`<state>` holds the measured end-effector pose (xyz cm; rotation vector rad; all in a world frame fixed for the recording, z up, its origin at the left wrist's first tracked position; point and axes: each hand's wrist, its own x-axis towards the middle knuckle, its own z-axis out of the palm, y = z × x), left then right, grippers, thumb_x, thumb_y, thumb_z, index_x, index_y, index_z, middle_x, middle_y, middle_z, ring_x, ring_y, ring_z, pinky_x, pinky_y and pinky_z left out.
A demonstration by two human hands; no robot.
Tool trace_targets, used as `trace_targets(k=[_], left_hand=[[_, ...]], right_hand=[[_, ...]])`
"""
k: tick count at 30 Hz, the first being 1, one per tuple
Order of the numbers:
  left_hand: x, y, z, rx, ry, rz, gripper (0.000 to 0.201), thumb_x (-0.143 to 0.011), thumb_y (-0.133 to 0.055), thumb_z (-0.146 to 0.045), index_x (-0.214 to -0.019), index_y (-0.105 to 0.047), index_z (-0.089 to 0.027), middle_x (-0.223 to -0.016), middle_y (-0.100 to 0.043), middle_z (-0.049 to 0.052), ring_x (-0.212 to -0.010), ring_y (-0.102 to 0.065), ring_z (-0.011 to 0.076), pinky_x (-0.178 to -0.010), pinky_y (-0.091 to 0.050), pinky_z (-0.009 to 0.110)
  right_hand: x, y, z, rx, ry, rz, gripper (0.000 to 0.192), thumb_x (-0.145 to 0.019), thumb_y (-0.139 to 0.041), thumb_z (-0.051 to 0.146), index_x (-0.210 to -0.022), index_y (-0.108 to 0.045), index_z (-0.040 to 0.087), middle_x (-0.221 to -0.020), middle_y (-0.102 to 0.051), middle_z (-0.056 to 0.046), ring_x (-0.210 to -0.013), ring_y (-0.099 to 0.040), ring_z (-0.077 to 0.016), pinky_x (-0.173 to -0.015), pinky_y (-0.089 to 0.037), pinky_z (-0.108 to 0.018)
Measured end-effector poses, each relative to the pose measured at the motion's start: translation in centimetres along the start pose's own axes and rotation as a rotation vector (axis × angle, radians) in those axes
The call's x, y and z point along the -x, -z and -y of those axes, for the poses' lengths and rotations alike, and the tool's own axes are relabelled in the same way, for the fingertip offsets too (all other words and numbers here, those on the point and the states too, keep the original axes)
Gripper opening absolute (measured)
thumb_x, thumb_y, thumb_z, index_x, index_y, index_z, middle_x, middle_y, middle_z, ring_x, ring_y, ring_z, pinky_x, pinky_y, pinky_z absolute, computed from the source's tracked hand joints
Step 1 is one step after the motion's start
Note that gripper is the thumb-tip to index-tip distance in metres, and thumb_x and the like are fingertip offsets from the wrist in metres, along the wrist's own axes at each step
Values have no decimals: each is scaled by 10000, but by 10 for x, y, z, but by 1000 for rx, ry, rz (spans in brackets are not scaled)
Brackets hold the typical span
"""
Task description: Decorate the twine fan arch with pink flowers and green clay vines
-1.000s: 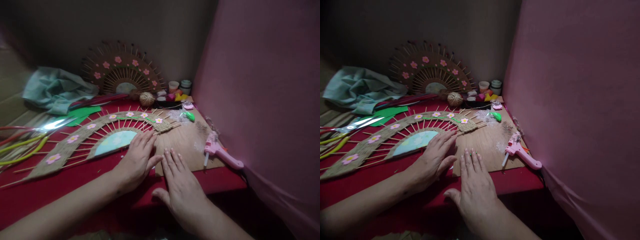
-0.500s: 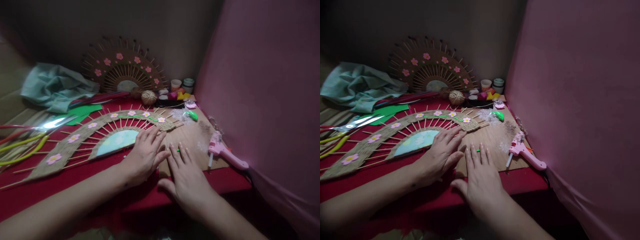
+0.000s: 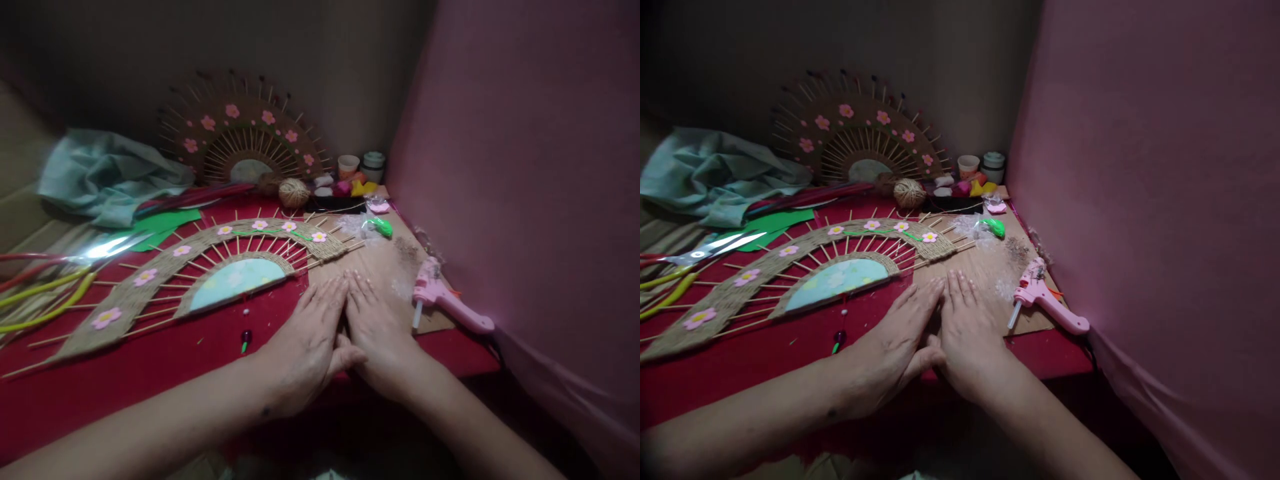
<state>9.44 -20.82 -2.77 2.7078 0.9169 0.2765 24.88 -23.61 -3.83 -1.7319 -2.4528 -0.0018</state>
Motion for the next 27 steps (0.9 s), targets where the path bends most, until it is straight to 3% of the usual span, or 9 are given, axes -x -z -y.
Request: trace_targets(k=[7,12,18,24,27], left_hand=[[6,-14,-5,-163,-42,-25,899,-848,-347,-700,-1465,-234,-56,-1504,-278,219,-1409,-217,339,-1141,-172,534],[-9,-7,3,-222,79,56,742,-945,-289,-549,-1463,-221,-22,-1517,-251,203,-1417,-207,321,-1137,-161,534],[12,-23,1,-315,-53,-96,898,-830,-338,-725,-1470,-261,-101,-1477,-369,177,-1393,-279,321,-1147,-124,501],[-4,-8,3,-324,57,2,826,-899,-266,-649,-1429,-319,-18,-1463,-346,245,-1383,-282,362,-1113,-188,576],[2,-7,4,-308,32,-15,825,-896,-278,-650,-1417,-326,-12,-1455,-359,248,-1382,-286,353,-1117,-211,560]], right_hand=[[17,-6,7,20,45,-4,664,-911,-449,355,-1393,-328,-85,-1455,-223,-319,-1377,-181,-385,-1123,-242,-508],[-3,-2,0,47,-56,24,676,-927,-412,375,-1414,-288,-76,-1473,-207,-297,-1387,-150,-379,-1145,-183,-493],[15,0,8,-9,-40,45,742,-881,-504,446,-1388,-353,-75,-1456,-228,-305,-1373,-185,-392,-1130,-235,-504],[2,5,0,-10,-79,67,769,-901,-465,462,-1412,-286,-84,-1481,-176,-284,-1391,-139,-375,-1150,-177,-498],[3,1,-2,-40,-109,50,846,-882,-441,565,-1401,-309,-90,-1476,-183,-290,-1386,-161,-384,-1145,-200,-498]])
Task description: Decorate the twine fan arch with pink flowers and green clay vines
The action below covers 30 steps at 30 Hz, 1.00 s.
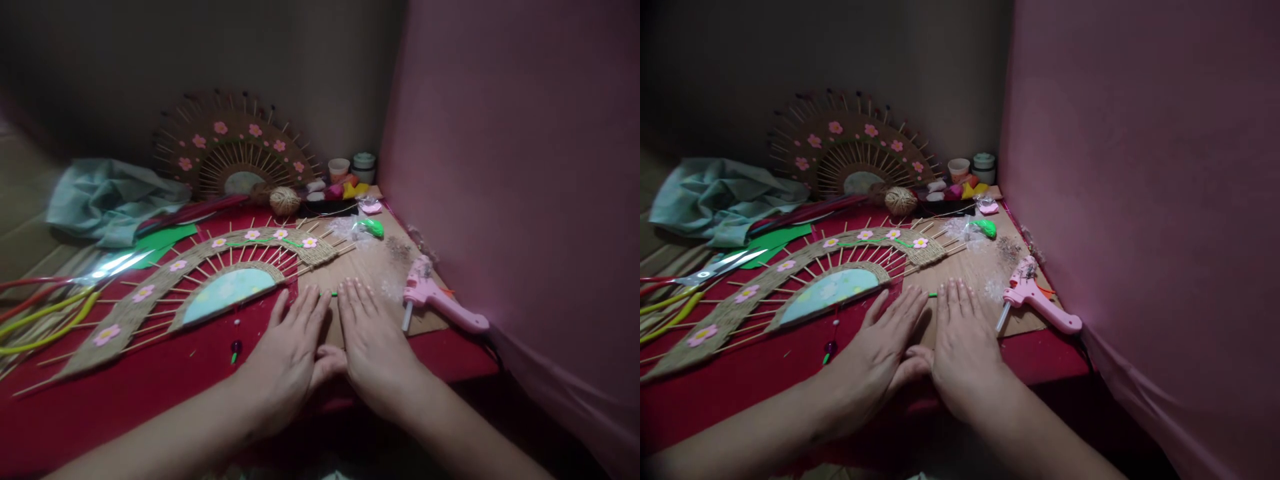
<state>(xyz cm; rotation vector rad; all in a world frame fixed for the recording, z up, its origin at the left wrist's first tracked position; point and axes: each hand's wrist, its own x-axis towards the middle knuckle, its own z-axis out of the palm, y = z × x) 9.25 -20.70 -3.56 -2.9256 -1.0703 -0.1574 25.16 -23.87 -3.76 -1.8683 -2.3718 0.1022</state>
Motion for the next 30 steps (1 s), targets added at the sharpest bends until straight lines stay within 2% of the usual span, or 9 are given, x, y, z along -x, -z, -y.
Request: trace_targets(k=[5,10,13,15,21,23,25,27,30], left_hand=[[15,-3,5,111,58,-69,818,-909,-296,-621,-1490,-76,-90,-1457,-375,236,-1386,-296,312,-1123,-209,561],[2,7,13,213,95,-98,753,-948,-245,-561,-1495,89,-166,-1509,-297,197,-1416,-221,286,-1139,-180,548],[-1,5,13,231,45,-120,757,-943,-199,-581,-1496,69,-139,-1518,-272,200,-1424,-201,279,-1144,-161,554],[3,0,10,221,26,-77,750,-949,-200,-565,-1496,32,-107,-1511,-279,213,-1421,-210,278,-1145,-158,557],[17,-3,1,152,-44,-9,847,-897,-391,-595,-1488,-108,-58,-1472,-344,234,-1397,-268,309,-1152,-188,526],[8,2,4,144,-21,30,795,-919,-348,-575,-1459,-203,-9,-1477,-321,246,-1402,-247,322,-1151,-171,542],[-2,7,7,141,45,54,752,-947,-299,-530,-1447,-210,26,-1494,-277,249,-1415,-204,316,-1157,-135,543],[-4,8,8,140,60,69,754,-947,-286,-541,-1452,-201,13,-1497,-278,238,-1418,-201,299,-1164,-121,524],[8,0,2,114,-40,7,783,-926,-308,-587,-1461,-202,-26,-1489,-316,217,-1409,-243,280,-1169,-146,475]], right_hand=[[9,-1,0,-27,-44,-57,898,-846,-462,617,-1400,-325,-76,-1475,-225,-275,-1386,-189,-385,-1141,-217,-503],[-7,8,6,9,12,-68,830,-875,-480,523,-1422,-279,-68,-1487,-190,-272,-1393,-140,-385,-1139,-201,-517],[-15,5,12,24,90,-78,769,-890,-475,427,-1432,-245,-68,-1491,-168,-280,-1392,-112,-384,-1144,-188,-504],[-14,-1,16,36,111,-74,748,-893,-462,396,-1421,-249,-89,-1483,-155,-302,-1386,-94,-396,-1145,-172,-505],[-1,-6,21,82,172,-20,775,-887,-477,462,-1391,-314,-104,-1454,-171,-338,-1378,-86,-412,-1133,-168,-535],[-9,-3,17,97,163,-1,746,-895,-465,438,-1393,-317,-97,-1458,-187,-327,-1381,-101,-407,-1135,-163,-532],[-19,1,13,118,124,-4,722,-907,-438,409,-1402,-293,-95,-1467,-184,-316,-1383,-119,-402,-1141,-150,-517],[-21,3,12,130,113,9,713,-912,-421,396,-1408,-271,-94,-1470,-179,-311,-1384,-124,-394,-1145,-142,-501],[-7,0,16,113,161,64,774,-886,-470,451,-1396,-291,-103,-1454,-172,-332,-1375,-112,-409,-1136,-152,-515]])
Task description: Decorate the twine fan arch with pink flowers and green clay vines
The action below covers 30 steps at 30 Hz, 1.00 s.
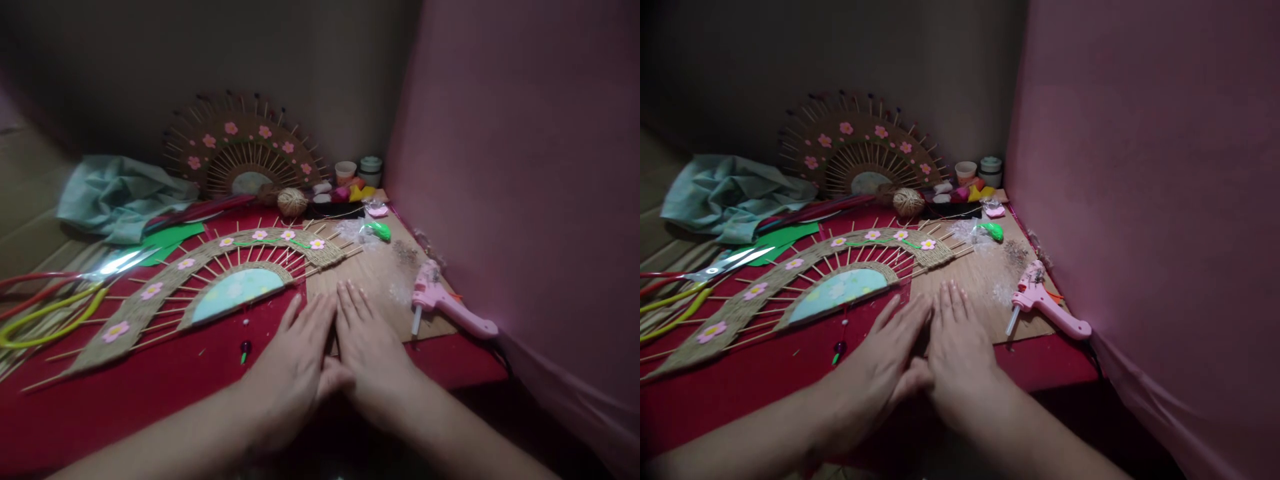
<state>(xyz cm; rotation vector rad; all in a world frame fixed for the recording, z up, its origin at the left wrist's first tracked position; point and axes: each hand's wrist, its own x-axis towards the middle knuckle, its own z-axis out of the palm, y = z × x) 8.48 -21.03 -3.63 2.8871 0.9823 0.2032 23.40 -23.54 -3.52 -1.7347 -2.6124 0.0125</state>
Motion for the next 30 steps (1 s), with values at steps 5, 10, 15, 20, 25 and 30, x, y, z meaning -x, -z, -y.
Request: trace_targets(k=[5,10,15,20,25,30], left_hand=[[7,-8,1,-36,-24,-55,831,-904,-269,-646,-1459,-214,-30,-1478,-343,218,-1407,-242,303,-1162,-131,501],[-13,4,20,7,130,-45,828,-904,-238,-655,-1457,-219,-40,-1489,-310,231,-1419,-197,299,-1155,-164,514],[-18,15,14,96,99,2,849,-894,-277,-661,-1461,-184,-35,-1514,-246,234,-1431,-143,286,-1168,-147,485],[-20,14,-2,94,37,133,778,-927,-361,-559,-1467,-169,-34,-1530,-215,207,-1434,-138,270,-1171,-154,463],[-8,2,-2,46,-39,62,856,-875,-331,-672,-1467,-214,-65,-1510,-280,186,-1420,-208,280,-1169,-138,467],[-22,6,9,69,11,80,726,-954,-270,-546,-1479,-158,-57,-1532,-237,171,-1432,-182,247,-1166,-118,487]], right_hand=[[6,-1,3,-37,-26,5,743,-901,-458,431,-1393,-305,-104,-1456,-170,-329,-1376,-120,-399,-1134,-181,-510],[-6,9,-20,-50,-141,-83,828,-879,-472,516,-1415,-278,-84,-1481,-170,-296,-1388,-150,-379,-1144,-183,-484],[9,7,-26,-57,-198,-167,852,-855,-503,539,-1393,-322,-97,-1463,-227,-298,-1371,-203,-396,-1110,-261,-517],[17,-7,-12,-37,-116,-152,743,-830,-569,344,-1373,-346,-111,-1438,-269,-317,-1342,-251,-414,-1096,-296,-503],[18,-10,-6,-29,-51,-113,749,-893,-469,448,-1368,-349,-118,-1438,-230,-338,-1352,-206,-424,-1105,-272,-515],[1,2,-15,-30,-137,-56,707,-940,-373,429,-1417,-270,-81,-1479,-191,-297,-1392,-162,-371,-1150,-180,-487]])
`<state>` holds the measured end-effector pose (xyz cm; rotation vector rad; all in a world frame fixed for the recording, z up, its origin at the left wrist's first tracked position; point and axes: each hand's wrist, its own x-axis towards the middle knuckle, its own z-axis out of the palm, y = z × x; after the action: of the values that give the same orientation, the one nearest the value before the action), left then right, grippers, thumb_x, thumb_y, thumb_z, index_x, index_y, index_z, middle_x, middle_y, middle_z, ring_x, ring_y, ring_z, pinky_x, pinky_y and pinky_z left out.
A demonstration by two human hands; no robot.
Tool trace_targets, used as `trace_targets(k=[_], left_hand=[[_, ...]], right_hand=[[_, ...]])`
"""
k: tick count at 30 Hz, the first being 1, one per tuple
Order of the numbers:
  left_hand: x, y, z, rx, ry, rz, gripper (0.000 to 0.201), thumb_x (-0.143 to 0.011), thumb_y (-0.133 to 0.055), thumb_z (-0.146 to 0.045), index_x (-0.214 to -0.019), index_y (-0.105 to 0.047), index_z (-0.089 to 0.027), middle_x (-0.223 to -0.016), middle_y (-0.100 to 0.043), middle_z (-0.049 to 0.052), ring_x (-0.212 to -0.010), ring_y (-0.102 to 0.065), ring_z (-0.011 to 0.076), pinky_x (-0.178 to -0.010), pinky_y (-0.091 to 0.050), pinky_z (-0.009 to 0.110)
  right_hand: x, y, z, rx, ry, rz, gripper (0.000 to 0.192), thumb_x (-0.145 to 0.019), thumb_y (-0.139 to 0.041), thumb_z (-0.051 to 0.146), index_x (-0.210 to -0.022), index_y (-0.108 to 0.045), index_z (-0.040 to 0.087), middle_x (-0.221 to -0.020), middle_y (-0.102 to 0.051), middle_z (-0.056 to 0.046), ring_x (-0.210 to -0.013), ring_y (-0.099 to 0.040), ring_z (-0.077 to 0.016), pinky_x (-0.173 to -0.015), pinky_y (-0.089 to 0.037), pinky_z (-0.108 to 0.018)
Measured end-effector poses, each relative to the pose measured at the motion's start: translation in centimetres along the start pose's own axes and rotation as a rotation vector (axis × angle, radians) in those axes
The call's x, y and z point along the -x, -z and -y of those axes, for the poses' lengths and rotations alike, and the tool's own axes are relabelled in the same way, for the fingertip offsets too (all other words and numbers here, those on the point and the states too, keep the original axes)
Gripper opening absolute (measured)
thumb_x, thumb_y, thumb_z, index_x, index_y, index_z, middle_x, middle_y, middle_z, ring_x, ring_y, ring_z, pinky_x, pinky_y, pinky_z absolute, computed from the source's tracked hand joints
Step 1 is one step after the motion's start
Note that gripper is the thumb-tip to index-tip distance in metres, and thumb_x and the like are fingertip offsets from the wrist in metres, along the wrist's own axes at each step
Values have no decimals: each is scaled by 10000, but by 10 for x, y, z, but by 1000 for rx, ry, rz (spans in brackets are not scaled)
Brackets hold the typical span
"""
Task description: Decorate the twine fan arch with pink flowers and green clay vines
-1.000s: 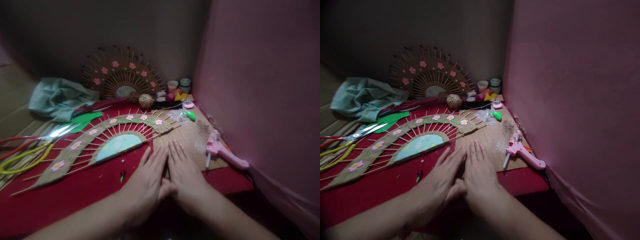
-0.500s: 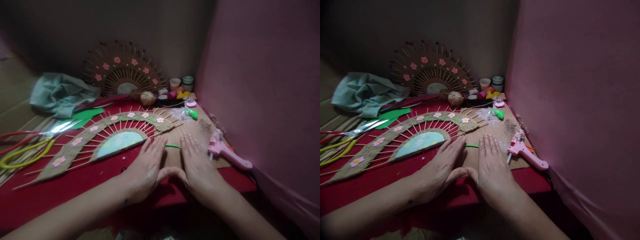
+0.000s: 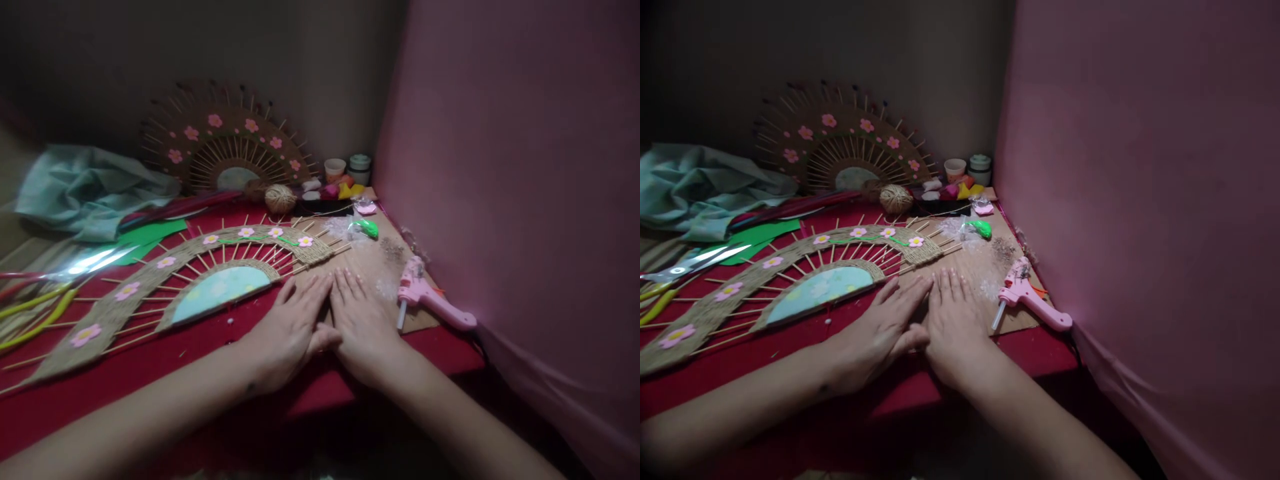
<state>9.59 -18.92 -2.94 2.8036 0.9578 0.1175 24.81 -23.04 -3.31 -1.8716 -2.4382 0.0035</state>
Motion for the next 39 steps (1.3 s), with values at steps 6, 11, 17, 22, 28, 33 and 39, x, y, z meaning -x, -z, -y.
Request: trace_targets(k=[6,11,17,22,28,33,39], left_hand=[[15,-6,-7,-51,-87,-54,795,-902,-326,-630,-1478,-199,-98,-1517,-285,154,-1412,-246,267,-1159,-167,482],[0,-5,7,-26,-33,-74,739,-947,-246,-568,-1480,-169,-62,-1525,-266,169,-1424,-213,262,-1163,-128,505],[2,4,22,50,33,-133,782,-917,-253,-626,-1487,-159,-99,-1523,-277,174,-1423,-204,282,-1158,-195,490],[5,7,15,153,20,-97,798,-915,-294,-621,-1499,-85,-119,-1540,-221,177,-1437,-120,280,-1164,-174,503],[7,3,7,169,9,-8,762,-946,-269,-561,-1487,-71,-61,-1542,-178,200,-1441,-89,245,-1174,-118,497],[17,1,-2,69,-28,39,862,-886,-356,-637,-1466,-165,-29,-1522,-241,205,-1430,-169,255,-1179,-118,463],[1,6,7,-24,44,6,773,-927,-376,-543,-1467,-179,-26,-1533,-224,196,-1435,-139,279,-1166,-144,480]], right_hand=[[15,-8,5,-21,61,-1,760,-922,-390,498,-1408,-297,-79,-1475,-193,-293,-1396,-152,-370,-1150,-189,-489],[-3,-1,-1,7,6,24,722,-931,-398,431,-1419,-267,-85,-1486,-189,-288,-1401,-153,-366,-1155,-173,-480],[-2,9,-7,10,-102,-55,845,-880,-469,528,-1414,-268,-96,-1480,-215,-288,-1389,-204,-378,-1144,-207,-494],[4,5,0,-4,-39,-104,806,-853,-550,422,-1400,-287,-110,-1463,-253,-295,-1377,-224,-385,-1132,-242,-498],[0,-4,10,-4,78,-48,675,-882,-483,281,-1393,-294,-117,-1458,-248,-301,-1376,-202,-370,-1134,-230,-481],[9,-4,12,-9,119,-14,699,-918,-421,403,-1357,-353,-137,-1432,-254,-331,-1352,-223,-411,-1105,-272,-521],[-5,-5,2,80,58,-58,707,-876,-527,331,-1380,-320,-120,-1444,-248,-318,-1361,-229,-406,-1125,-256,-509]])
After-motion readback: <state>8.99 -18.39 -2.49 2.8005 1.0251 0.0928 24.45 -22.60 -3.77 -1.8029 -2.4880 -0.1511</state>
